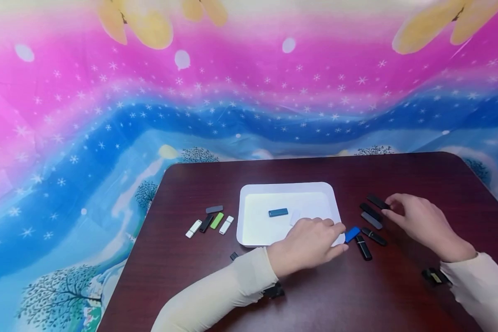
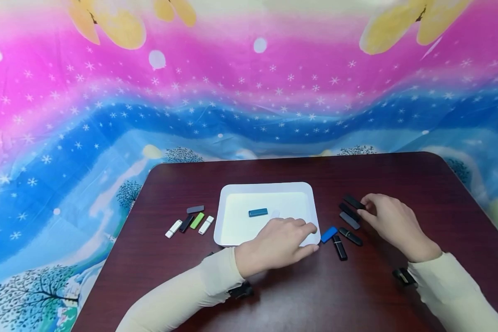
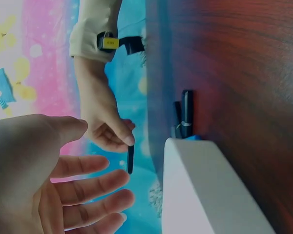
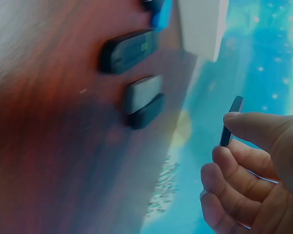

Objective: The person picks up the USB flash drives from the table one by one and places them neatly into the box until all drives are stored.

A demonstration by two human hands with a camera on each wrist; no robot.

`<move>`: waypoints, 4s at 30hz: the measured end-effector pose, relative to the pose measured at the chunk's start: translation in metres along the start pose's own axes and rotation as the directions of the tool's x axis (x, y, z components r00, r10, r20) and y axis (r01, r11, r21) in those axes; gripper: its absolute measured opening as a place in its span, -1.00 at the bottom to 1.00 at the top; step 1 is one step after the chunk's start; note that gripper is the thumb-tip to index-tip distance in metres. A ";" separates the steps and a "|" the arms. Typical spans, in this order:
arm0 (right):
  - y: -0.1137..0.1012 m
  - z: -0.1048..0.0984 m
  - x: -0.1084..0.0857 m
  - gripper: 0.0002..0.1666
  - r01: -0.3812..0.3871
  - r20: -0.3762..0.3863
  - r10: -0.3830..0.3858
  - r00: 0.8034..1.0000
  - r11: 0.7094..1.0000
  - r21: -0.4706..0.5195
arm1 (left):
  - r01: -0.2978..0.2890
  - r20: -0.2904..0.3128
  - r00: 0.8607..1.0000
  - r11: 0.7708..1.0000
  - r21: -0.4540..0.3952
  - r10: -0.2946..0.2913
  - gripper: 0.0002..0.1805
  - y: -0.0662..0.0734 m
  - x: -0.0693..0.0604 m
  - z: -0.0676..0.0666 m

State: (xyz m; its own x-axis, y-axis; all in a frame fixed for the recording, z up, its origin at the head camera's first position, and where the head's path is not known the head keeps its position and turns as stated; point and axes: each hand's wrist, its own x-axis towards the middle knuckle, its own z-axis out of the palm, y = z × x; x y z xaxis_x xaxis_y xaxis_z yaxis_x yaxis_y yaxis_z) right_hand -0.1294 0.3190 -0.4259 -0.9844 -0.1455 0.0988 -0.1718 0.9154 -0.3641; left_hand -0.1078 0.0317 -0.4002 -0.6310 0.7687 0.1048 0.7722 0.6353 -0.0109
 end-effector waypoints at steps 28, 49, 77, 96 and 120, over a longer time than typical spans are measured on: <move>-0.057 -0.012 0.002 -0.73 0.069 0.033 -0.068 0.997 0.997 -0.016 | 0.122 -0.049 0.991 0.992 -0.009 -0.123 -0.63 -0.039 -0.023 -0.011; -0.078 0.001 0.011 -0.75 0.131 0.041 -0.131 0.991 0.991 -0.008 | 0.159 -0.059 0.985 0.987 -0.020 -0.160 -0.66 -0.054 -0.039 -0.002; -0.105 0.028 0.028 -0.71 0.200 0.115 -0.194 0.974 0.979 -0.038 | 0.241 -0.002 0.970 0.970 -0.030 -0.241 -0.64 -0.079 -0.056 0.008; -0.126 0.064 0.041 -0.80 0.306 0.257 -0.268 0.929 0.944 -0.122 | 0.262 0.013 0.965 0.964 -0.044 -0.262 -0.63 -0.094 -0.062 0.020; -0.122 0.075 0.040 -0.87 0.288 0.284 -0.260 0.923 0.956 -0.062 | 0.293 0.039 0.956 0.952 -0.084 -0.291 -0.64 -0.096 -0.067 0.030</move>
State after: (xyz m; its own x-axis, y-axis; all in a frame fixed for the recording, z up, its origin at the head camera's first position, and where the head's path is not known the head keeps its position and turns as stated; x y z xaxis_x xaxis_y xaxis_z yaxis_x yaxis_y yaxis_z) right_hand -0.1502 0.1737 -0.4472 -0.8745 -0.4787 -0.0775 -0.4455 0.8562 -0.2616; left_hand -0.1423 -0.0784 -0.4363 -0.8307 0.5529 0.0651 0.5567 0.8242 0.1038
